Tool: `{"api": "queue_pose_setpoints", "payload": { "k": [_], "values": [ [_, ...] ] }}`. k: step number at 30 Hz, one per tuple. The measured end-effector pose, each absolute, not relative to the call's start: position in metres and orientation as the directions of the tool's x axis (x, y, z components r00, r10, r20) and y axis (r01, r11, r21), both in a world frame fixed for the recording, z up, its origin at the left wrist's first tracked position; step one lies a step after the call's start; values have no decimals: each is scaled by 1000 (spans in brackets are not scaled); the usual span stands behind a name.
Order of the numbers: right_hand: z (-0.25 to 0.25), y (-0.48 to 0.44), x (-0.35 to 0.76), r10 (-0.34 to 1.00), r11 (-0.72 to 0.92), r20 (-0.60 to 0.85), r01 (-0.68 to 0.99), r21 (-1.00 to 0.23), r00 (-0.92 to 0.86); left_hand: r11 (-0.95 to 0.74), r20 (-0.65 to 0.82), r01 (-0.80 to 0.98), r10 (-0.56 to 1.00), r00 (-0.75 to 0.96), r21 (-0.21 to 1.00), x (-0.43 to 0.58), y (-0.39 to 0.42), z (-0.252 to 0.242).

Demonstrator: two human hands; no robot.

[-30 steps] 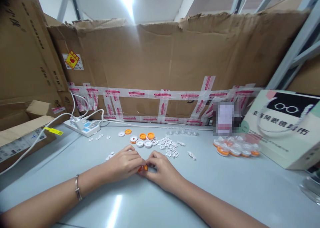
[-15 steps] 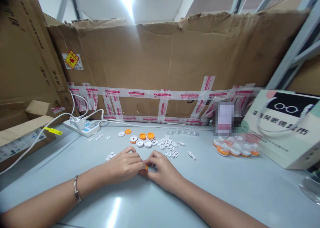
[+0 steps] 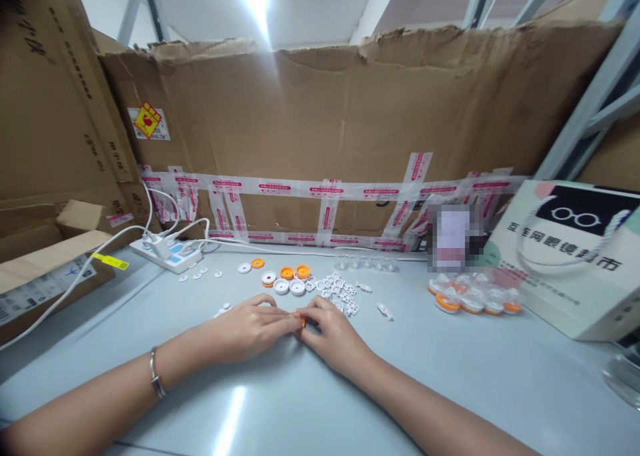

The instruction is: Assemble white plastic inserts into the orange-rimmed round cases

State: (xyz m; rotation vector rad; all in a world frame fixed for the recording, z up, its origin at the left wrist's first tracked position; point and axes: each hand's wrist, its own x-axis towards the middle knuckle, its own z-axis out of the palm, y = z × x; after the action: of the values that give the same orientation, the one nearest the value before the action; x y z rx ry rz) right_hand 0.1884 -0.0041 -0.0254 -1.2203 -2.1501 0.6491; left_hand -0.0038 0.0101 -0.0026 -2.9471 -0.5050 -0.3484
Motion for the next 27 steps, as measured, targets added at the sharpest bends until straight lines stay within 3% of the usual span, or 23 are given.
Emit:
{"api": "queue_pose_setpoints", "payload": {
  "k": [4,7,13,27],
  "values": [
    [-28,-2,190,881,454,228,603,-656,-415,-902,283,391,429,858,181,-8,16,-1],
    [-30,-1,191,882,451,220,615,-647,-417,-871,304,408,480,823,274,-10,20,-2],
    [-30,0,192,884,446,217,606,-658,-414,-844,275,436,520,809,311,-8,23,-7],
    [-36,3,193,847,527,363,521,-672,-388,-838,259,432,523,812,334,-7,22,-8]
  ]
}}
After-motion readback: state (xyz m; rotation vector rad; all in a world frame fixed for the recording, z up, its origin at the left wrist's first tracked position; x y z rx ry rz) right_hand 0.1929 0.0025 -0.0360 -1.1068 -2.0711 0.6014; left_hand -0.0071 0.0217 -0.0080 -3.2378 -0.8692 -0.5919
